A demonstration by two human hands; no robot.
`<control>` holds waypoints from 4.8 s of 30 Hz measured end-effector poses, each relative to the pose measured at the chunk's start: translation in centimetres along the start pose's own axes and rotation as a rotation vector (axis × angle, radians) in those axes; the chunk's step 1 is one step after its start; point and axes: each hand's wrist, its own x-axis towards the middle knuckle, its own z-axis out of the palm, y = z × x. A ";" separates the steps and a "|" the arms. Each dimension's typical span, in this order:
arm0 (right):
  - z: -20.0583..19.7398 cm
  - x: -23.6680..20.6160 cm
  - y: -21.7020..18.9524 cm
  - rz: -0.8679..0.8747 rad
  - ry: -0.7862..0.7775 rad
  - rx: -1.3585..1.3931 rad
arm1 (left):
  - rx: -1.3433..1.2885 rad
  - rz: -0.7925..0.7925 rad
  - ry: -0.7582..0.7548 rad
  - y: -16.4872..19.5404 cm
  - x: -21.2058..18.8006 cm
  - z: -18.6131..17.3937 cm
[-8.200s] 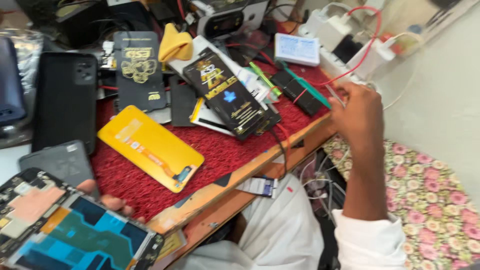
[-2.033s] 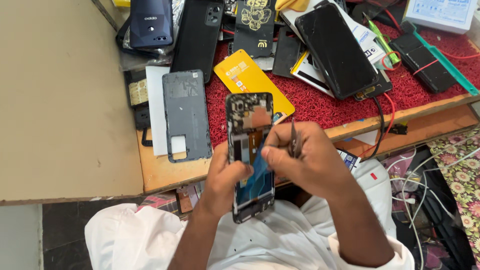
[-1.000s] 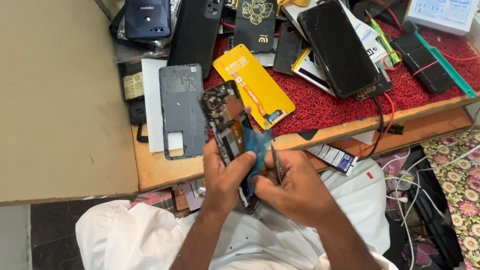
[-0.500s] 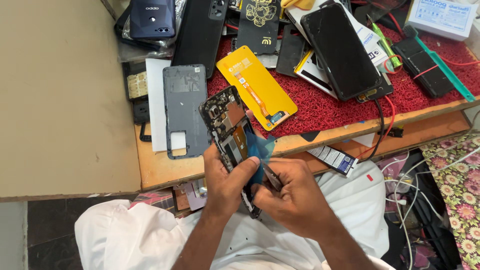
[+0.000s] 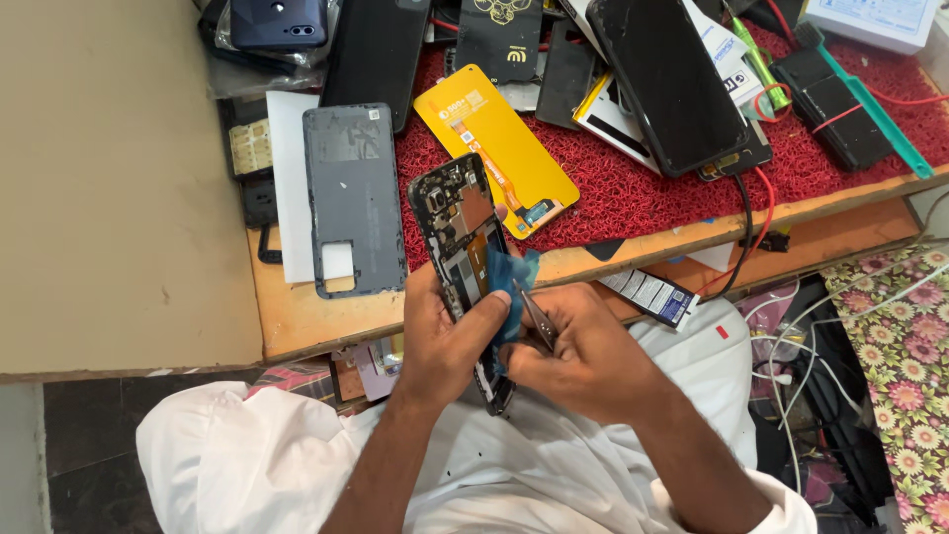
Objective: The person removes a protective film from a smartphone screen, applies adhesive along the frame edges, and installs a new battery into the phone chassis. They then connect the battery ribbon cable and place the back cover over the device.
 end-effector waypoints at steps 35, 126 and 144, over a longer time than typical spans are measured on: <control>-37.8 -5.3 2.3 0.120 1.200 -0.974 | -0.449 -0.114 -0.036 -8.3 0.0 -15.9; -4.8 -0.2 -3.2 -0.124 0.118 0.615 | -0.907 -0.176 0.083 3.0 3.6 -1.8; -3.9 1.4 -2.2 -0.191 0.058 0.818 | -1.065 -0.076 -0.177 3.9 2.3 -0.8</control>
